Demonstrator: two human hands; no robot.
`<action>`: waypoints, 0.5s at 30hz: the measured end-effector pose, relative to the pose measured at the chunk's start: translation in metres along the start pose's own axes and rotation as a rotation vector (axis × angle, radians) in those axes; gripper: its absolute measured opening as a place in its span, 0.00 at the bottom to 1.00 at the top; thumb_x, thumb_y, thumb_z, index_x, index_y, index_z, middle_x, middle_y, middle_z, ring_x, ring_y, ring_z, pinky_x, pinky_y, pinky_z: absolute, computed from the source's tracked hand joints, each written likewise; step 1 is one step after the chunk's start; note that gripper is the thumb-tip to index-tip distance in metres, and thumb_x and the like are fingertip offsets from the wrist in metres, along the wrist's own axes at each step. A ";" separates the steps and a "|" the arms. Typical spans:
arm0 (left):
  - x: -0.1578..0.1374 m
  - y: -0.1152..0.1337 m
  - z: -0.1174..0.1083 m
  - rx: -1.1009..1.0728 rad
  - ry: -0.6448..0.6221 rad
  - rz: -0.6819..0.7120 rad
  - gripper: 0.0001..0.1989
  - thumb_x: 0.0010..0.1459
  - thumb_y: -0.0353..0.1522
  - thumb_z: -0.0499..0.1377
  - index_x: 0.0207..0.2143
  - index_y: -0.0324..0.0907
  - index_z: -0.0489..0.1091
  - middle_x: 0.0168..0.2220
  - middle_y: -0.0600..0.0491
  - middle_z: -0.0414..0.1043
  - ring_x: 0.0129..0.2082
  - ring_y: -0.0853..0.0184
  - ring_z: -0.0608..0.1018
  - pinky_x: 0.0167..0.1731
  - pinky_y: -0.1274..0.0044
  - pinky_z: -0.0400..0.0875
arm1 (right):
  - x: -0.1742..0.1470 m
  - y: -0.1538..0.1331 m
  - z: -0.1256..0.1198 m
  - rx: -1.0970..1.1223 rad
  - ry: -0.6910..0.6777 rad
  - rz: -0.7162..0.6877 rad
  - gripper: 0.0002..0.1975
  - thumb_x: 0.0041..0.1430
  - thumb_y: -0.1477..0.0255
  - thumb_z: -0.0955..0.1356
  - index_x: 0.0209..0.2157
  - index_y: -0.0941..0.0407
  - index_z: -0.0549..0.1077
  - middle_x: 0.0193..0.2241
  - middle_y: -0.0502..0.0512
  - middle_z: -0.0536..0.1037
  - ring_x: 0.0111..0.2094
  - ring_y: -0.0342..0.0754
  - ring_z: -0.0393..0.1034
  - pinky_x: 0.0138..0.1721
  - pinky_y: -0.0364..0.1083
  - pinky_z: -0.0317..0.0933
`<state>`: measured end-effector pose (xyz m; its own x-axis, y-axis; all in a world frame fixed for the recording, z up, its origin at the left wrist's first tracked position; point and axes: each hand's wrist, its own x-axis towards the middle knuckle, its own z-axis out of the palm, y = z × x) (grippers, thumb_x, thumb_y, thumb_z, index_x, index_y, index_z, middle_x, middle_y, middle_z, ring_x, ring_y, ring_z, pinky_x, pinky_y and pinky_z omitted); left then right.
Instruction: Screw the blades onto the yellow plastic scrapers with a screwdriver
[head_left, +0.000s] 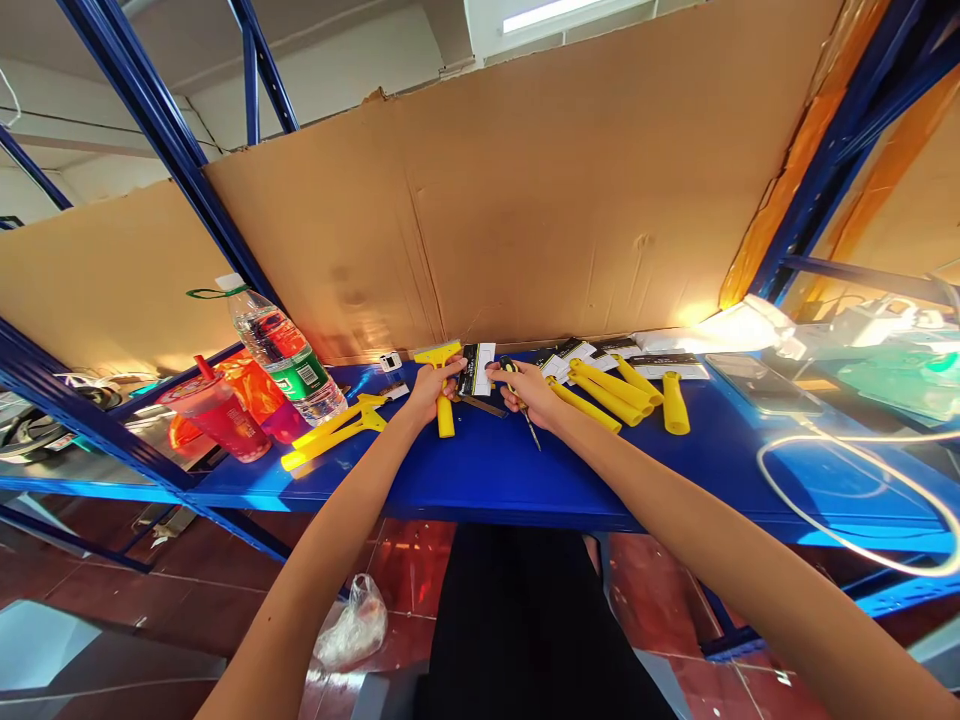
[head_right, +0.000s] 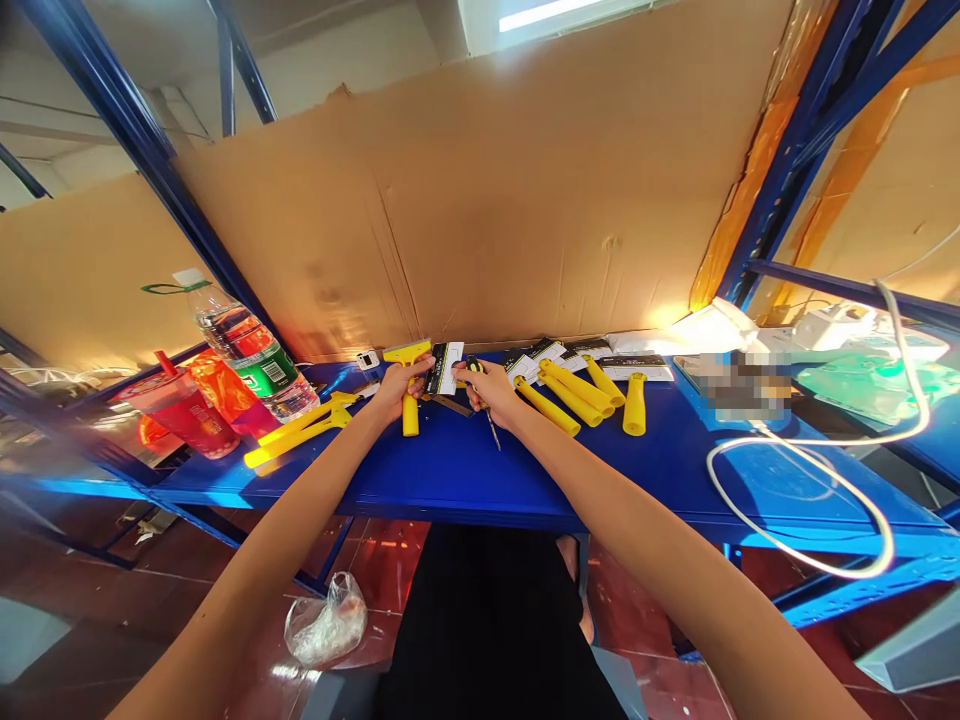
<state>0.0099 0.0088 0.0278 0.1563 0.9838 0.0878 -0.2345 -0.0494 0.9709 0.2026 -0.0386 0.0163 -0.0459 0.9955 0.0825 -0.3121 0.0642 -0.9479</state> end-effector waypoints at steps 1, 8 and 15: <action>0.000 0.000 0.000 0.002 0.004 -0.001 0.23 0.45 0.35 0.83 0.35 0.39 0.75 0.20 0.63 0.65 0.13 0.80 0.58 0.14 0.81 0.54 | 0.000 0.000 0.000 -0.007 -0.003 -0.002 0.21 0.47 0.64 0.86 0.35 0.56 0.77 0.19 0.43 0.70 0.16 0.36 0.53 0.12 0.38 0.49; 0.000 -0.001 0.000 0.009 0.003 0.001 0.26 0.43 0.36 0.84 0.36 0.39 0.73 0.22 0.63 0.68 0.13 0.80 0.59 0.15 0.81 0.56 | 0.002 0.004 -0.002 -0.079 0.018 -0.034 0.23 0.44 0.63 0.87 0.33 0.55 0.77 0.13 0.40 0.64 0.15 0.37 0.53 0.13 0.38 0.51; -0.004 0.001 0.002 0.043 -0.042 -0.007 0.26 0.44 0.38 0.84 0.36 0.40 0.73 0.18 0.65 0.62 0.12 0.80 0.58 0.14 0.81 0.56 | 0.002 0.005 -0.001 -0.077 0.022 -0.044 0.24 0.43 0.64 0.87 0.34 0.55 0.77 0.15 0.40 0.66 0.15 0.37 0.55 0.13 0.38 0.51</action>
<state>0.0108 0.0048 0.0292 0.1983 0.9761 0.0891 -0.1922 -0.0504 0.9800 0.2019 -0.0367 0.0119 -0.0129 0.9929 0.1184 -0.2391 0.1119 -0.9645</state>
